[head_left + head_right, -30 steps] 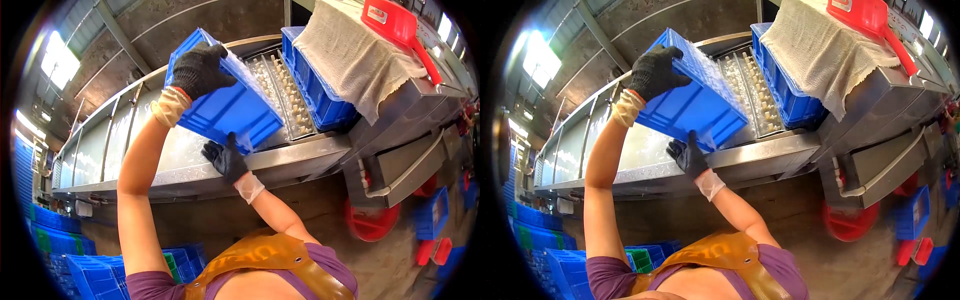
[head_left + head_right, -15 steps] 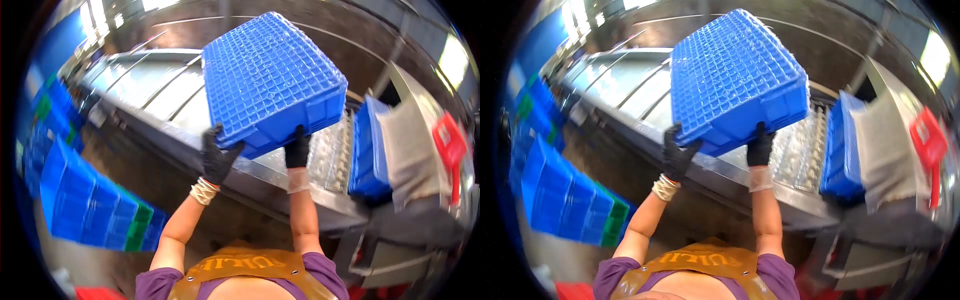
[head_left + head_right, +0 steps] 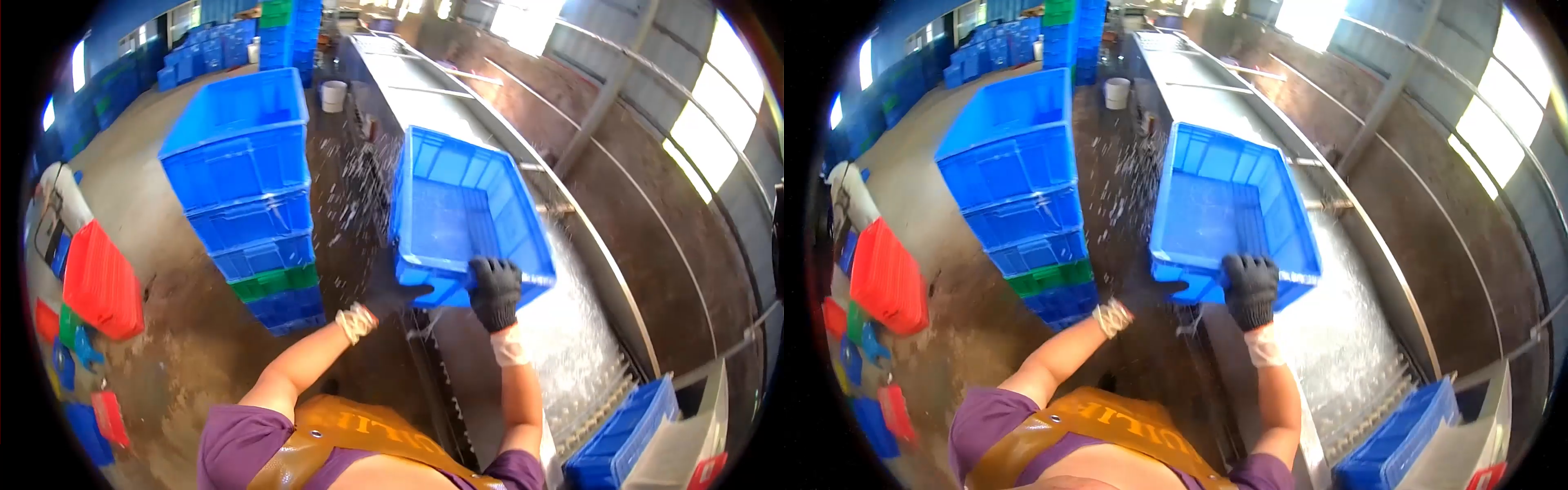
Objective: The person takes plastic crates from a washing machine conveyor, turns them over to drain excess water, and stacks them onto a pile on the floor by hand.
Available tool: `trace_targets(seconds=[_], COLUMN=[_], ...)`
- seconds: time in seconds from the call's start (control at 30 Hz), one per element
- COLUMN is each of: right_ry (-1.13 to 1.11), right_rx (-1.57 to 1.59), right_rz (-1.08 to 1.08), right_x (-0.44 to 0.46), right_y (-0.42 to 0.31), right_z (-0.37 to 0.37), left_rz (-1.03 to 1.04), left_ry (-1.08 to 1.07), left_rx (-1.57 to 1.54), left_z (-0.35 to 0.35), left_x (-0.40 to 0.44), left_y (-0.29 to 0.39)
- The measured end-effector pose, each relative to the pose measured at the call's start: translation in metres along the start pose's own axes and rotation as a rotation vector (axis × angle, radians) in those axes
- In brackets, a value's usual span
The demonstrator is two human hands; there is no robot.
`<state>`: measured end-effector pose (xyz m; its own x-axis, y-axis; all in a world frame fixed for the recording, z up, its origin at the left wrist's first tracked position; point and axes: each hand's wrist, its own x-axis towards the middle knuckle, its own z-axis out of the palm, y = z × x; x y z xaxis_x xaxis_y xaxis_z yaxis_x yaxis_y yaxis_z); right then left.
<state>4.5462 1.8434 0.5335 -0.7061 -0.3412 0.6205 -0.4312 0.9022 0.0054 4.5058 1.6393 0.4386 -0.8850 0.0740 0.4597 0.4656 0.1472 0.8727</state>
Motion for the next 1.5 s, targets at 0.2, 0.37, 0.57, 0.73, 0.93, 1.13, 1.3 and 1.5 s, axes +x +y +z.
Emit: trace_targets(seconds=[0.2,0.37,0.57,0.73,0.93,1.13,1.3,1.5], right_ry=[0.487,0.447,0.587,0.523,0.304,0.197,0.195,0.033], right_rx=[0.048,0.784,1.407,1.246,1.311,1.047,1.071,1.4], right_rz=[0.222,0.999,0.941,0.547,0.241,0.075,0.078,-0.051], right_x=[-0.035,-0.125,-0.056,0.098,0.234,0.327,0.353,0.338], right_y=[-0.012,0.048,-0.026,-0.053,-0.128,-0.185,-0.206,-0.208], right_z=[0.009,0.064,0.109,0.045,0.036,0.154,0.185,0.177], left_rz=[-0.001,0.25,0.607,0.772,0.496,0.006,-0.029,0.134], left_ry=[0.059,0.008,-0.033,0.318,0.706,0.528,0.589,0.785], left_rx=[0.282,0.33,0.455,0.455,0.662,0.741,0.595,0.309], left_z=[-0.042,-0.072,-0.116,-0.212,-0.35,-0.475,-0.488,-0.472], left_x=[-0.006,0.037,0.084,0.138,0.121,0.103,0.101,0.098], left_y=[0.019,0.074,0.124,0.167,0.168,0.085,0.049,0.028])
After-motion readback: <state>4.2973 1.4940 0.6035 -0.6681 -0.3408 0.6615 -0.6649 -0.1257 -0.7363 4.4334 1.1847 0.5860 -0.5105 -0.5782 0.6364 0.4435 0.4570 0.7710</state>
